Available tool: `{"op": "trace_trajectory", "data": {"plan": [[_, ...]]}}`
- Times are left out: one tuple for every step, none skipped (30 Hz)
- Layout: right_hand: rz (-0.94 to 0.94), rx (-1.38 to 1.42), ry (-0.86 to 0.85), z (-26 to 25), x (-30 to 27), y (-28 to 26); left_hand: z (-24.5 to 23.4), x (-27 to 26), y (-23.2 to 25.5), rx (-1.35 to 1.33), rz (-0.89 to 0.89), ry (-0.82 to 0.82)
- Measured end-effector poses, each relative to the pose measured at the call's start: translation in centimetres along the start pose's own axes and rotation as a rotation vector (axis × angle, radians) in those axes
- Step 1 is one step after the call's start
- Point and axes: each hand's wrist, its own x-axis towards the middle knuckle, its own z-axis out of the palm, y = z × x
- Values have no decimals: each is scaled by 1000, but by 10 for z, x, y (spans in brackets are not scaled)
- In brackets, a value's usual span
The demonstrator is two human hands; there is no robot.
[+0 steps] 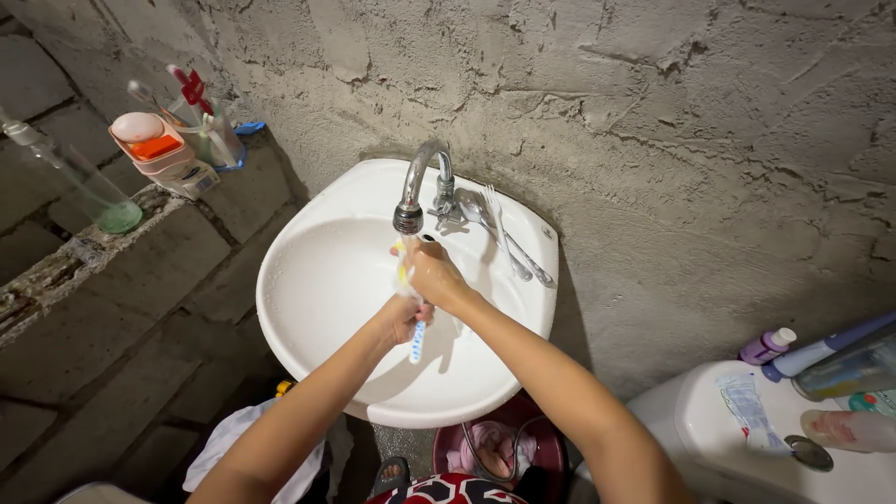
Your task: The person washes a toothbrush, forks, a glass, a metal bowl, and plates at a sink and then places them onto a storage shelf.
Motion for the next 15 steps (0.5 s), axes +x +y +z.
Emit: {"op": "trace_trajectory", "data": {"plan": [[173,2,-71,-4,-1,-6,8,-6,-1,0,4,0],[343,4,-145,-8,0,-15,14,-12,-3,130,-5,63],[338,4,-146,-11,3,-24,18,-16,-2,258,-13,127],[340,-31,-165,-13,5,-32,19,-16,0,257,-8,129],[342,-66,-183,-14,8,-39,19,-14,1,204,-54,123],[335,-62,-183,-14,16,-43,16,-14,2,154,-100,116],[302,-225,-261,-15,27,-43,13,-17,1,155,-93,119],[269,-388,-335,-15,40,-39,14,-19,2,191,-59,49],[263,-385,-331,-15,54,-31,19,-22,5,227,-23,-20],[-46,-483,-196,-15,69,-20,28,-27,8,231,-18,-17],[-357,-573,-60,-13,83,-10,38,-35,10,288,18,35],[-358,-572,-57,-10,96,1,48,-44,12,343,52,84],[-414,-725,-102,-8,110,9,56,-55,16,345,54,84],[-469,-878,-149,-6,120,16,64,-63,19,292,73,80],[-470,-879,-148,-4,131,20,69,-67,22,238,92,74]]}}
